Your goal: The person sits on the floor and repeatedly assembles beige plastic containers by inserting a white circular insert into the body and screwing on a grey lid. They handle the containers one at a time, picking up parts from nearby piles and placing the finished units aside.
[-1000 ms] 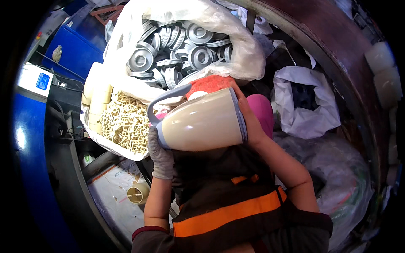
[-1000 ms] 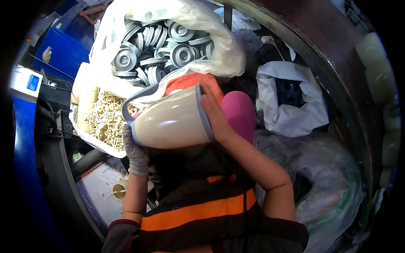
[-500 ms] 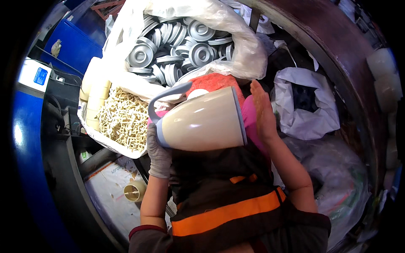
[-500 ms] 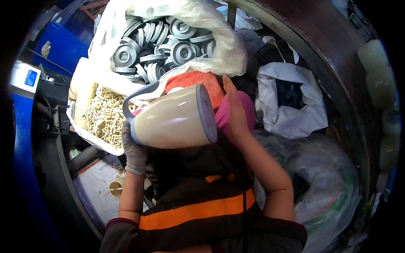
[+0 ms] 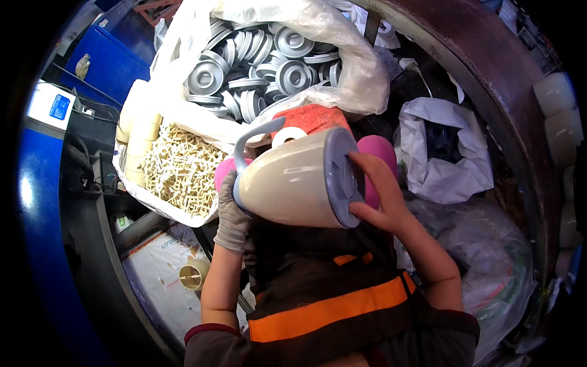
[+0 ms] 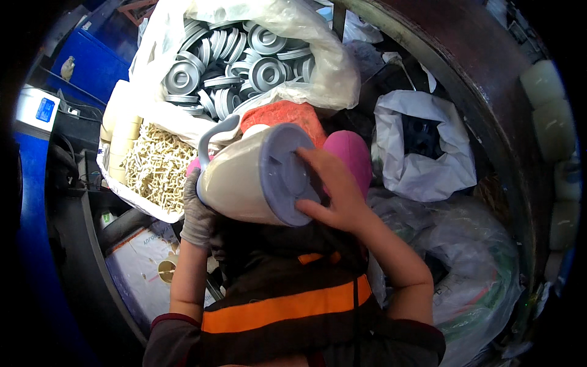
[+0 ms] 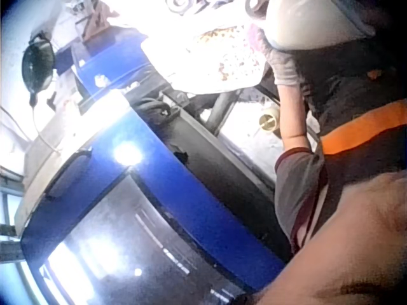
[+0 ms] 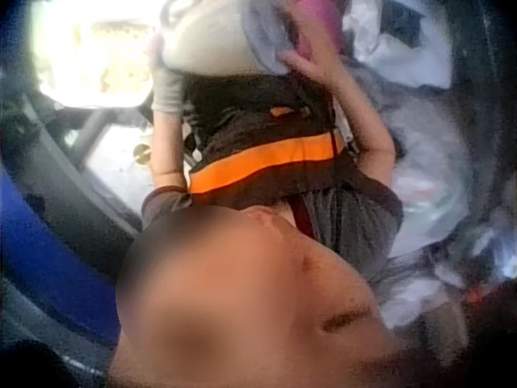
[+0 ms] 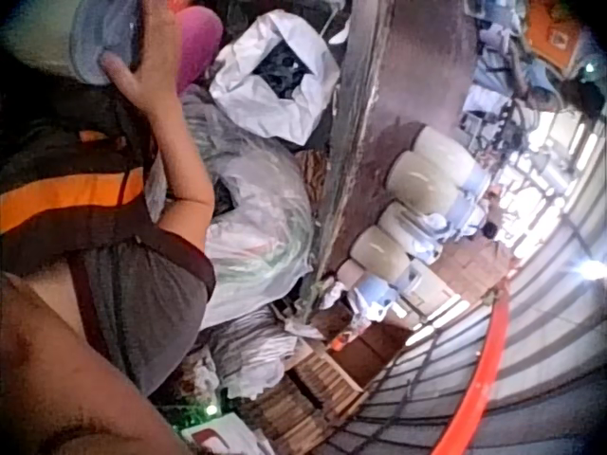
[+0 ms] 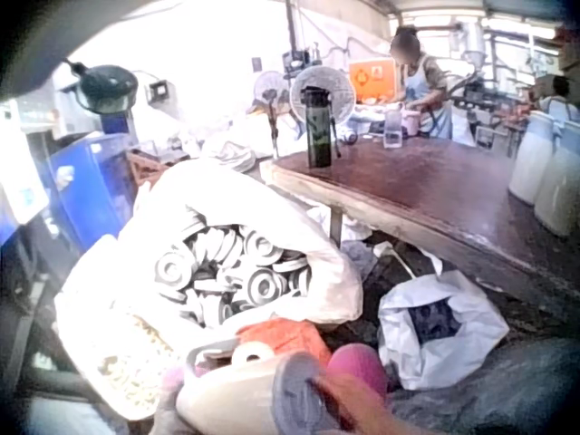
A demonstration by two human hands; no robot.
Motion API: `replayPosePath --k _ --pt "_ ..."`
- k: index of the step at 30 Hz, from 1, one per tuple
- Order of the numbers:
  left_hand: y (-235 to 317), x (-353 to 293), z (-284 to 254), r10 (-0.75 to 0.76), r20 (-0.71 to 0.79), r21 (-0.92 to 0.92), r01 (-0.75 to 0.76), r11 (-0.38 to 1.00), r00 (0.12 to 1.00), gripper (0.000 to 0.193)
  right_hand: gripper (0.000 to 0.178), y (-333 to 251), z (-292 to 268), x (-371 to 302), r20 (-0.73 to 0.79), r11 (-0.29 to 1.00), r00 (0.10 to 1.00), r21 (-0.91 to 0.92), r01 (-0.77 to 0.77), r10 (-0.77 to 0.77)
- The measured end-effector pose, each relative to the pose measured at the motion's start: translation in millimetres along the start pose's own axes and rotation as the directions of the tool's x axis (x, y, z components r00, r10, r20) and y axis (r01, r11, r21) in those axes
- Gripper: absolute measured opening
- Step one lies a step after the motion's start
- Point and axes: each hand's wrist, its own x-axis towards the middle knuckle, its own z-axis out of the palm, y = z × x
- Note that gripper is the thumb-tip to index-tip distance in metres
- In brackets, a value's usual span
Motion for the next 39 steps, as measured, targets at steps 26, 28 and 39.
replayPosePath --k 26,28,39 --pt "5.3 -16.4 108.1 0.359 0.635 0.692 -0.711 0.129 0.684 0.031 0.025 -46.5 -24.3 -18.6 0.050 0.551 0.778 0.678 -0.487 0.626" --pt "26.6 -16.5 92.8 0.479 0.558 0.689 -0.700 0.189 0.678 0.027 0.032 -44.9 -63.2 -20.1 -0.340 0.660 0.881 0.750 0.043 0.328" --pt "185.2 -64.2 -108.5 0.773 0.162 0.953 0.105 -0.284 0.614 0.033 0.037 117.5 -350.6 -3.1 -0.647 0.291 0.762 -0.734 -0.614 -0.026"
